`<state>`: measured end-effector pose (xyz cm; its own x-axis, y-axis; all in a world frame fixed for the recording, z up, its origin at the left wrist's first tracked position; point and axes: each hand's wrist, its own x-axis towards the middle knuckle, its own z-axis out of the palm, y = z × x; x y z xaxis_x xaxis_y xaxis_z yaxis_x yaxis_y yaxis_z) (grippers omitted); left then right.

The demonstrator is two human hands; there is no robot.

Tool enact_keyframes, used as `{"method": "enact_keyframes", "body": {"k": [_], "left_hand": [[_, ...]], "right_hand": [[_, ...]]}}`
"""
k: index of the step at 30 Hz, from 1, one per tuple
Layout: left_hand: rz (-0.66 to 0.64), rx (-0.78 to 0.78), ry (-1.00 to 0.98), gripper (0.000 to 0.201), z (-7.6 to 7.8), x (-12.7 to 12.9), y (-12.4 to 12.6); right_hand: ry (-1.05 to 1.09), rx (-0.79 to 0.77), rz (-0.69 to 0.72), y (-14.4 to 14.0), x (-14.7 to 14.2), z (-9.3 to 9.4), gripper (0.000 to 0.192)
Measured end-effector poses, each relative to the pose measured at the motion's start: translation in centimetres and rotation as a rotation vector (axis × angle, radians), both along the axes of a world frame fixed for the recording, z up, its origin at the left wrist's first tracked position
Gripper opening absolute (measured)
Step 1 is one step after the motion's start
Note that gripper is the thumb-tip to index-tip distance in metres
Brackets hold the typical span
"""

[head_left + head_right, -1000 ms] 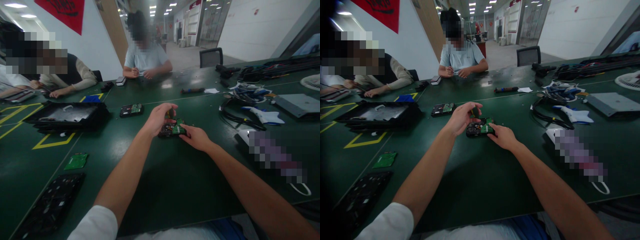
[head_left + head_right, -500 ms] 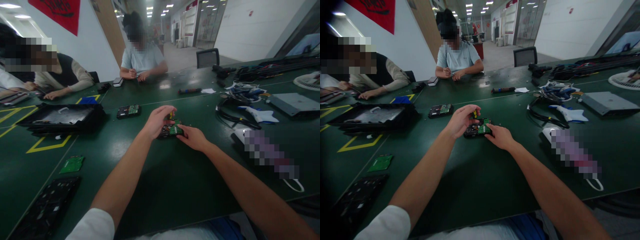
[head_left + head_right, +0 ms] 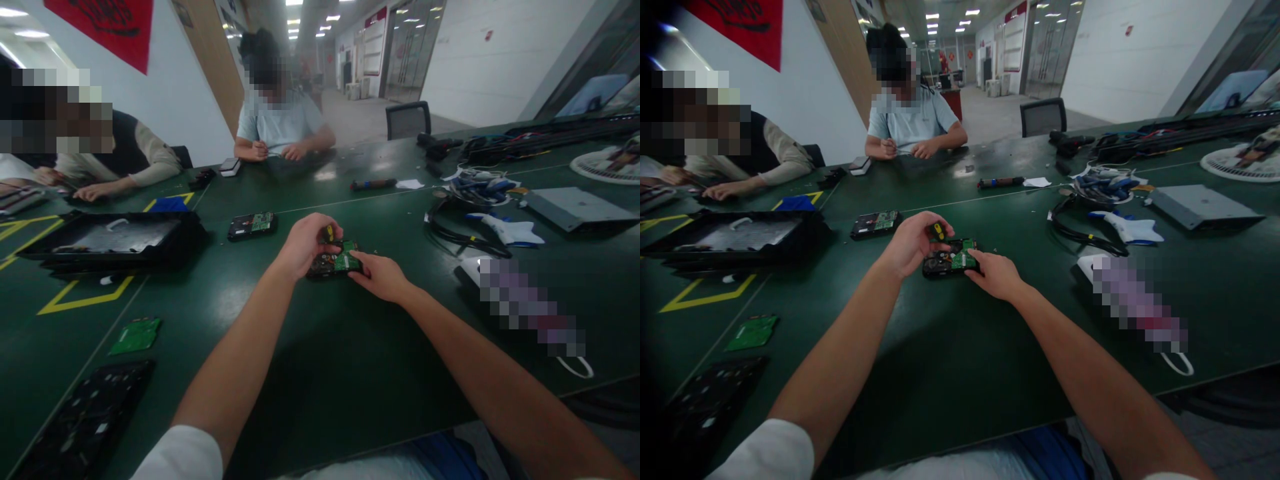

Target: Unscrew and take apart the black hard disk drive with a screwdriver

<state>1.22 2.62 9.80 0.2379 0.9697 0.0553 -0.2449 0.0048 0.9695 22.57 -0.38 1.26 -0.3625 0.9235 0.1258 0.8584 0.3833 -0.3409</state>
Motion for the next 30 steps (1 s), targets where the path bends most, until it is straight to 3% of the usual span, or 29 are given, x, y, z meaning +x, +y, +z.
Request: {"method": "enact_keyframes", "body": {"k": [7, 10, 23, 30], "left_hand": [[0.251, 0.338, 0.52, 0.029, -0.3, -0.9, 0.8], [0.302, 0.503, 0.657, 0.026, -0.4, -0.9, 0.9], [0.37, 0.919, 0.744, 0.015, -0.9, -1.0, 0.9], [0.361, 0.937, 0.698, 0.017, -1.3, -0.6, 0.8]], "right_hand": [[-0.019, 0.009, -0.005, 0.1, 0.0, -0.1, 0.055], [-0.013, 0.01, 0.0, 0.2, 0.0, -0.1, 0.056], [-0.02, -0.009, -0.013, 0.3, 0.1, -0.4, 0.056], [-0.018, -0.003, -0.016, 0.2, 0.0, -0.4, 0.057]]}}
